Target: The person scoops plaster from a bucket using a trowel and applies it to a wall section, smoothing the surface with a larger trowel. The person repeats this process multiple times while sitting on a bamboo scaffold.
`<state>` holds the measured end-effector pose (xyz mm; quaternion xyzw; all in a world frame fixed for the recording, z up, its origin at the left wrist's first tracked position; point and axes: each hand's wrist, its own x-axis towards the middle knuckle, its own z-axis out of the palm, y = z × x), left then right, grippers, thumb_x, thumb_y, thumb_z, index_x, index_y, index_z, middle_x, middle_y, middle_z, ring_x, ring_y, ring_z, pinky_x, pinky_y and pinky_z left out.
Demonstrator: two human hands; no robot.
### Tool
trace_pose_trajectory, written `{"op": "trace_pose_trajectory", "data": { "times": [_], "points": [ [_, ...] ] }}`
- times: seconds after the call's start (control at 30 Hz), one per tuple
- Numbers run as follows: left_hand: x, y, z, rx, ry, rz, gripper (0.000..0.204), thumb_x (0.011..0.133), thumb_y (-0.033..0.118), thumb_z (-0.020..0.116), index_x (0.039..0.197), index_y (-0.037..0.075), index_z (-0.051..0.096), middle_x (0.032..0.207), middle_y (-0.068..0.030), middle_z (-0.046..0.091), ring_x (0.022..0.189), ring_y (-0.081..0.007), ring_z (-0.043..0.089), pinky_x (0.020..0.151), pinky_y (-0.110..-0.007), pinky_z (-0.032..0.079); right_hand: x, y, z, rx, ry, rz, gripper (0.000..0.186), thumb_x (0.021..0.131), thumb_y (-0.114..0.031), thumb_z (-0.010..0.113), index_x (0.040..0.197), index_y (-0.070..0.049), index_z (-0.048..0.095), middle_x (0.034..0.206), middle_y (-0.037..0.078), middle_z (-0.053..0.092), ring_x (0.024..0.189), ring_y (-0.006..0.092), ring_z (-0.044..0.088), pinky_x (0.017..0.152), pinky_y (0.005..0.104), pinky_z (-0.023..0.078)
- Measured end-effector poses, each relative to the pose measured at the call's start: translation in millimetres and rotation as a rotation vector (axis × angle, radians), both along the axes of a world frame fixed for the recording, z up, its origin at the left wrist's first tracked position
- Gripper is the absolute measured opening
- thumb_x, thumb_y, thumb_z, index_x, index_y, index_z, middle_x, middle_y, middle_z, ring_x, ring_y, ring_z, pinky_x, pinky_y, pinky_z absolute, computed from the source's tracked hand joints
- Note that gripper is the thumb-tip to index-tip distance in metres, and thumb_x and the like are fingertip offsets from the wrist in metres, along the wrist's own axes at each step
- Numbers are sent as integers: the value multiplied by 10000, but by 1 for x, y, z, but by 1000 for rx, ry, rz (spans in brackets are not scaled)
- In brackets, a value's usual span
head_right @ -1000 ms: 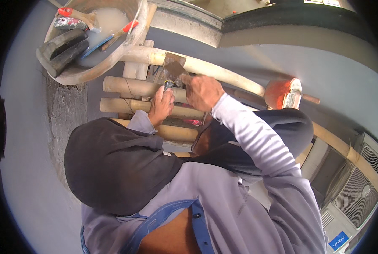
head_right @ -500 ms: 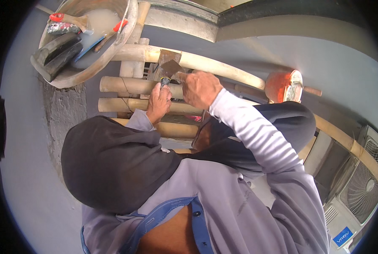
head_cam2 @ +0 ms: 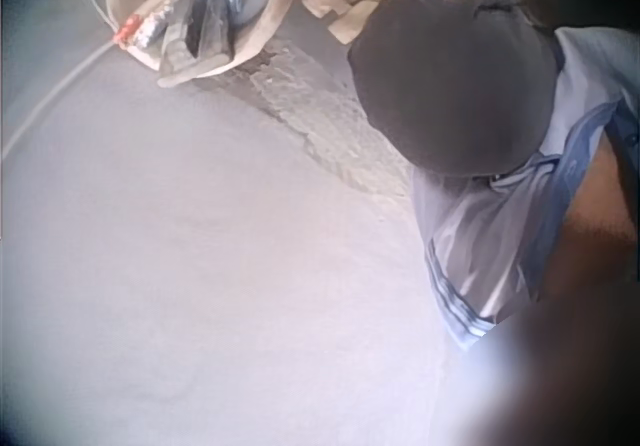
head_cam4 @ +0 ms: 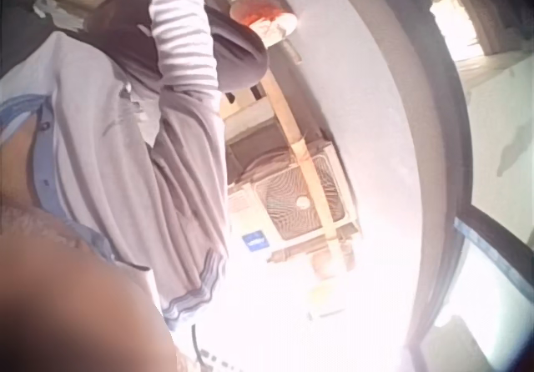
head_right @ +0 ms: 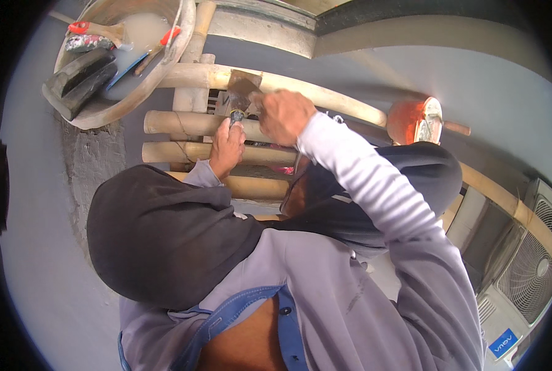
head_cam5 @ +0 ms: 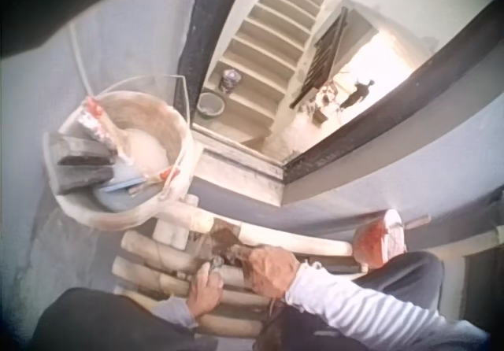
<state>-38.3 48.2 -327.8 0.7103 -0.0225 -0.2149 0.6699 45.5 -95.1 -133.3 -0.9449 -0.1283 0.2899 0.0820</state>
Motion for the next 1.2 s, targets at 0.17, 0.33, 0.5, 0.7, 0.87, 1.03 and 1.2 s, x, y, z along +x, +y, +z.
{"op": "trace_pose_trajectory", "data": {
  "times": [0.17, 0.33, 0.5, 0.7, 0.87, 1.03, 1.2],
  "points": [
    [14, 1, 33, 6, 213, 17, 240, 935, 227, 439, 840, 11, 482, 680, -129, 543, 634, -317, 526, 614, -432, 397, 8, -2, -3, -54, 26, -18, 429, 781, -123, 530, 1202, -79, 601, 739, 212, 655, 727, 343, 670, 677, 447, 531],
    [15, 5, 41, 24, 285, 7, 280, 934, 251, 434, 834, -5, 489, 688, -157, 568, 688, -365, 551, 677, -469, 417, -17, -4, 9, 58, -10, -6, 406, 803, -86, 516, 1200, -47, 597, 715, 234, 626, 673, 368, 638, 651, 464, 504],
    [14, 8, 37, 0, 239, 6, 277, 935, 253, 431, 863, -6, 498, 684, -151, 565, 673, -360, 548, 669, -464, 425, 6, -8, -9, 45, 32, -50, 429, 792, -70, 514, 1213, -51, 596, 700, 240, 623, 683, 389, 637, 682, 453, 512],
    [23, 11, 57, -85, 431, 5, 253, 934, 234, 449, 859, 0, 505, 641, -116, 530, 606, -294, 539, 603, -411, 444, 5, -16, -8, 14, 46, -45, 422, 814, -125, 505, 1223, -80, 597, 780, 228, 655, 729, 375, 658, 712, 457, 525],
    [19, 15, 52, -124, 347, 51, 209, 931, 214, 473, 862, 18, 493, 647, -56, 504, 491, -171, 479, 459, -335, 408, -11, -20, -3, -40, 68, -58, 361, 827, -192, 526, 1146, -50, 620, 819, 195, 677, 749, 339, 676, 696, 429, 544],
    [20, 13, 57, -355, 588, 97, 169, 924, 193, 480, 895, 27, 486, 660, -33, 492, 473, -134, 459, 424, -314, 393, 18, -20, -13, 63, 31, -97, 387, 846, -74, 466, 1209, -55, 596, 734, 245, 633, 677, 392, 639, 657, 457, 512],
    [6, 18, 3, 30, -66, -17, 158, 908, 179, 484, 899, 22, 503, 671, -85, 518, 502, -230, 491, 503, -378, 427, -5, -29, -3, 3, 20, -25, 407, 826, -77, 493, 1223, -50, 578, 732, 245, 630, 674, 393, 638, 637, 456, 514]
  ]
}}
